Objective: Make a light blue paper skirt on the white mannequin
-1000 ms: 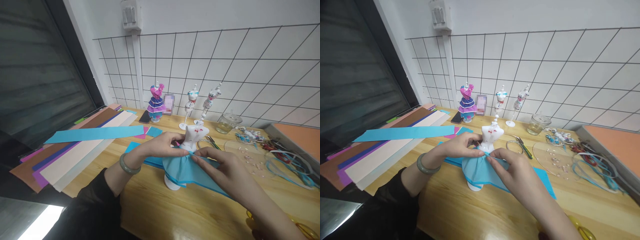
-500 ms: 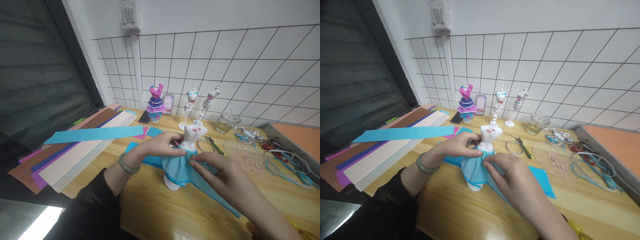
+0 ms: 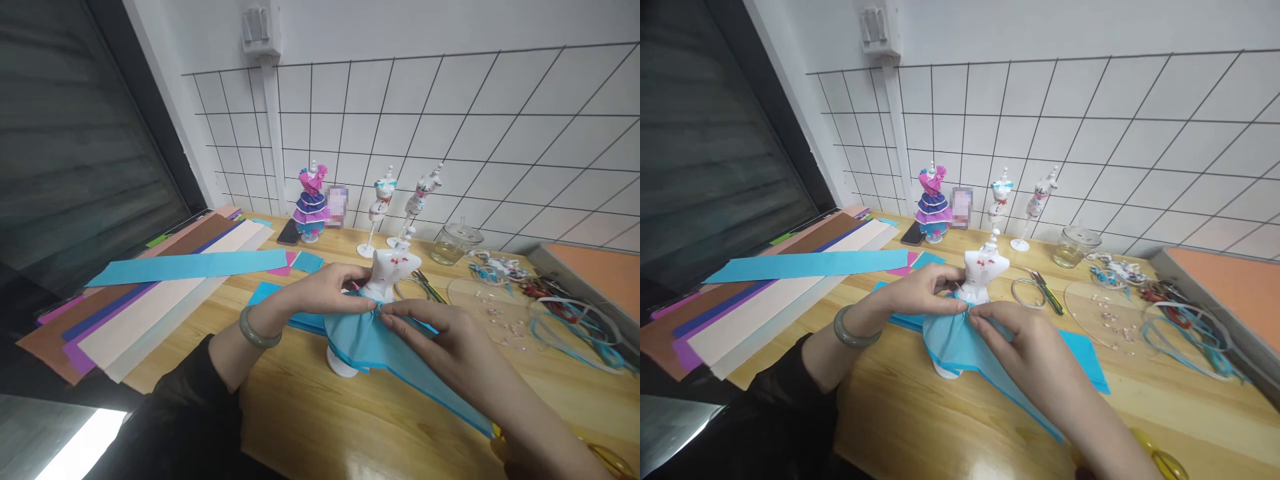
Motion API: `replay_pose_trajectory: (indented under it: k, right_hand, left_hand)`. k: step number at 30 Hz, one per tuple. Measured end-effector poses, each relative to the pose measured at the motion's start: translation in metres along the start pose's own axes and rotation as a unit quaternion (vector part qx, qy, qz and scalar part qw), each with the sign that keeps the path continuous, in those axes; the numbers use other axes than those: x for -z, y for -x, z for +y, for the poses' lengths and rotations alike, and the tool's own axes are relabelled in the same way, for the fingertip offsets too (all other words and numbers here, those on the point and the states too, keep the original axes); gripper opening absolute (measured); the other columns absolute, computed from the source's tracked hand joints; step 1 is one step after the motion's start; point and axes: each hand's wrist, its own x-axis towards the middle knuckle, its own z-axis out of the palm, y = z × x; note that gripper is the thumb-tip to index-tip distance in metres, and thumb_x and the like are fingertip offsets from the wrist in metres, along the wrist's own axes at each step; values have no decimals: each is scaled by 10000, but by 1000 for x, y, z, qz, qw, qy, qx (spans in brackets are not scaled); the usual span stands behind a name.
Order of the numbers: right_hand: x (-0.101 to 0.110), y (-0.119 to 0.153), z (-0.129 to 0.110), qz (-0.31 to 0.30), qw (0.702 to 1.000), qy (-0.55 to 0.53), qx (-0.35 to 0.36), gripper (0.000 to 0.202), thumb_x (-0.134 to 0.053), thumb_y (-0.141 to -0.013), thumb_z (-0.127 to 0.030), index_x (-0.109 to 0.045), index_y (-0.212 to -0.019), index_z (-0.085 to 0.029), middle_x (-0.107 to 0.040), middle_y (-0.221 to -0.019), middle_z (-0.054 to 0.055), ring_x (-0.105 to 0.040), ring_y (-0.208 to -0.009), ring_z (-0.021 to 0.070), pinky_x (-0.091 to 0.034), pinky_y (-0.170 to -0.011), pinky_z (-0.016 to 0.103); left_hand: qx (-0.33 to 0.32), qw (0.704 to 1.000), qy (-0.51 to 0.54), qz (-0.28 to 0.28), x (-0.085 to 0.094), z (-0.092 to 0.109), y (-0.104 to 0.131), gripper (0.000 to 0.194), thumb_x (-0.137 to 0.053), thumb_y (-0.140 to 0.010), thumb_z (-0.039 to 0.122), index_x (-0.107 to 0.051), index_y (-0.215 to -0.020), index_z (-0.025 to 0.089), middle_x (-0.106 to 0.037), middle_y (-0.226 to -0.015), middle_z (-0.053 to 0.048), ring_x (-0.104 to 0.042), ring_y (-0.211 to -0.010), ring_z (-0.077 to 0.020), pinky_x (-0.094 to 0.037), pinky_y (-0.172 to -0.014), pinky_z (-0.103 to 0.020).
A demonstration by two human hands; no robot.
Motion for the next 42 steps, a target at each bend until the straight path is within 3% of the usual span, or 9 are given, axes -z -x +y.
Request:
replay_pose_trajectory:
  k: [6,14,24,28,36,42]
  right_hand:
    - [0,-4,3,27,999,-25,-31,207,-563,-873,-394,-709,-846,-250,-743,-818,-6,-674,-706,168,-516,-616,275]
    - [1,-5,5,-27,995,-79,-48,243,-523,-898,-426,-693,-855,-257,-724,-843,-8,-645,-772,158,-497,-689,272]
    - [-2,-10,2,24,990,-108,-92,202,-577,-831,-413,-618,-782,-221,-630,-625,-17,-566,-575,130,-414,-518,245]
    - [-3,-9,5,26,989,-113,-97,212,-565,-838,-422,-607,-793,-219,-621,-627,-14,-562,-587,135,-409,-528,253]
    - [-4,-9,7,24,985,-124,-120,215,-564,-839,-424,-604,-818,-214,-607,-652,-10,-546,-608,137,-404,-539,256]
    - [-6,-11,7,43,984,-144,-100,210,-583,-825,-418,-593,-798,-211,-628,-710,8,-569,-639,147,-429,-554,262]
  left_hand:
    - [8,999,-28,22,-2,1,-2,246,-613,-776,278,-624,-975,135,-654,-989,-55,-589,-933,-176,-459,-801,-282]
    - [9,1000,-10,29,-2,-2,-2,274,-623,-762,284,-620,-990,130,-655,-979,-59,-599,-953,-195,-465,-808,-286]
    - [14,999,-12,37,-6,2,-2,329,-618,-759,245,-631,-1067,131,-675,-1036,-67,-611,-969,-186,-469,-807,-274]
    - [16,999,-12,38,-6,4,-1,373,-626,-763,257,-630,-1116,138,-668,-1116,-75,-608,-973,-177,-463,-804,-268]
    - [13,999,-8,35,-6,3,-1,331,-633,-767,263,-638,-1071,131,-672,-1037,-65,-601,-941,-167,-460,-808,-270]
    - [0,1000,-11,20,-5,4,-1,370,-660,-774,380,-635,-1044,128,-658,-1017,-69,-588,-942,-184,-455,-790,-276]
